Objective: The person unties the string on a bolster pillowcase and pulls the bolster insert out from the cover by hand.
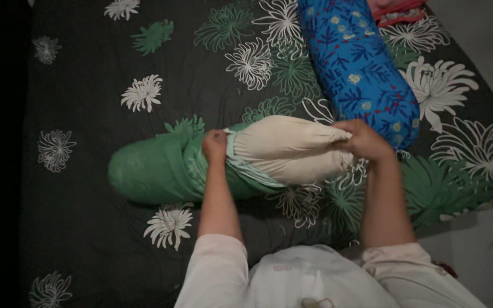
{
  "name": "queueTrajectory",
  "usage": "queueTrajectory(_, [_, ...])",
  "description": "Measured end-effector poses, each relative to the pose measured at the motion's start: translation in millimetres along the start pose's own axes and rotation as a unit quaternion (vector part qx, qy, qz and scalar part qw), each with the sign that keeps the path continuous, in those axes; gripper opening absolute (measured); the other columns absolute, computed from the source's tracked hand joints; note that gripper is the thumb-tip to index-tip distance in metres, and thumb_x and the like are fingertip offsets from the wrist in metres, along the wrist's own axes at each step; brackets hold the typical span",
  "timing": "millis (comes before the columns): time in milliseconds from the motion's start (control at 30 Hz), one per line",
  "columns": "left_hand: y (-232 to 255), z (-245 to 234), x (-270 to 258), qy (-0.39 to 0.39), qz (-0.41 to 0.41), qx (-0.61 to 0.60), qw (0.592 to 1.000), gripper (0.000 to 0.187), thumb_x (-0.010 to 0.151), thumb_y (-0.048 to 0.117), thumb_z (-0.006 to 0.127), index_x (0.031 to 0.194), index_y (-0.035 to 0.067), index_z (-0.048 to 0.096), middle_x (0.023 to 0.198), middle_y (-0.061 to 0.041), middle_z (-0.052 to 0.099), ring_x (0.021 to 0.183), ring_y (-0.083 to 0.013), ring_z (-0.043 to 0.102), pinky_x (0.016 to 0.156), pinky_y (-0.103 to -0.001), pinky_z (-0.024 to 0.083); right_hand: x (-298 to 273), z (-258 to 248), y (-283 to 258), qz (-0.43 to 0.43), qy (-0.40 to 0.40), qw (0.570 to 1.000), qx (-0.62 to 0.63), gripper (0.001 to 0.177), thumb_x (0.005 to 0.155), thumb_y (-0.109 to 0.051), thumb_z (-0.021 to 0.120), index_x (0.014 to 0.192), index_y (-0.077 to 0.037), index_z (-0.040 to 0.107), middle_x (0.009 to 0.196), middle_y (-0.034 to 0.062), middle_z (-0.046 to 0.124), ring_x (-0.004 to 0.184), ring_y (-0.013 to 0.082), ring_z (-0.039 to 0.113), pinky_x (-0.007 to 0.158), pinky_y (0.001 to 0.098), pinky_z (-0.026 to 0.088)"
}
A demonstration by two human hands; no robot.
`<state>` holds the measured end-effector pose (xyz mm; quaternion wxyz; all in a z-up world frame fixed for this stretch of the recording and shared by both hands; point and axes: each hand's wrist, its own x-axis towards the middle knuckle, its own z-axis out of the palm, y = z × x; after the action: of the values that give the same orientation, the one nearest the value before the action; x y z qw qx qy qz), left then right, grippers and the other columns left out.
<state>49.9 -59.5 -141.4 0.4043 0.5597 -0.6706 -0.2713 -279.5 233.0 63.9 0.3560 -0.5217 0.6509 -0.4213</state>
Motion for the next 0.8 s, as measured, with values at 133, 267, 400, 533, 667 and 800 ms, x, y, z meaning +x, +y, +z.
queueTrajectory(133, [36.1,-21.8,-38.8,-0.024,-0.021,0.014,0.999,0.036,0.082,0.038,0.077,0.09,0.003,0.073,0.09,-0.025,0.072,0.088,-0.0456,0.068,0.078,-0.051,0.053,30.8,13.0,33.1,0.058,0.084,0.99,0.092,0.036,0.081,0.001,0.074,0.116,-0.003,0.071,0.104,0.0011,0.074,0.094,0.0109,0.067,0.087,0.0306,0.053])
queueTrajectory(267, [44.9,0.6,-78.1,-0.121,-0.066,0.102,0.985,0.045,0.076,0.038,0.08,0.095,0.0,0.065,0.089,-0.027,0.069,0.087,-0.0514,0.065,0.074,-0.057,0.05,54.5,34.1,81.2,0.051,0.117,0.991,0.049,0.033,0.087,-0.006,0.074,0.12,-0.004,0.07,0.11,0.0065,0.075,0.1,0.0163,0.068,0.09,0.034,0.054])
queueTrajectory(400, [32.9,43.0,-119.7,-0.281,-0.195,0.0,0.94,0.06,0.094,0.056,0.072,0.078,-0.002,0.068,0.074,-0.023,0.067,0.067,-0.0394,0.065,0.066,-0.052,0.053,42.9,37.2,96.0,0.059,0.223,0.958,-0.171,0.049,0.082,-0.017,0.077,0.129,-0.008,0.064,0.116,0.0181,0.072,0.108,0.0354,0.068,0.09,0.0436,0.052])
queueTrajectory(533, [34.5,77.7,-171.4,-0.464,-0.292,-0.146,0.824,0.069,0.091,0.063,0.069,0.077,-0.004,0.068,0.065,-0.018,0.066,0.049,-0.0247,0.062,0.056,-0.043,0.053,26.3,54.9,90.4,0.07,0.311,0.87,-0.377,0.087,0.065,-0.031,0.084,0.143,-0.005,0.054,0.134,0.0359,0.053,0.125,0.054,0.05,0.099,0.0662,0.041])
queueTrajectory(667, [41.2,119.4,-208.4,-0.487,-0.124,-0.039,0.864,0.073,0.087,0.065,0.067,0.085,-0.008,0.077,0.073,-0.022,0.073,0.064,-0.0298,0.072,0.07,-0.045,0.056,30.2,81.6,108.9,0.079,0.046,0.812,-0.576,0.04,0.098,-0.035,0.071,0.135,-0.031,0.057,0.139,0.012,0.058,0.138,0.0344,0.048,0.113,0.0592,0.032])
queueTrajectory(800, [49.2,136.2,-239.4,-0.399,-0.06,0.03,0.914,0.074,0.084,0.065,0.073,0.11,-0.005,0.071,0.108,-0.027,0.07,0.1,-0.0423,0.068,0.087,-0.051,0.053,11.2,97.9,104.3,0.057,0.03,0.828,-0.556,0.117,0.051,-0.038,0.089,0.156,-0.023,0.04,0.141,0.0236,0.053,0.134,0.0469,0.048,0.103,0.0824,0.023])
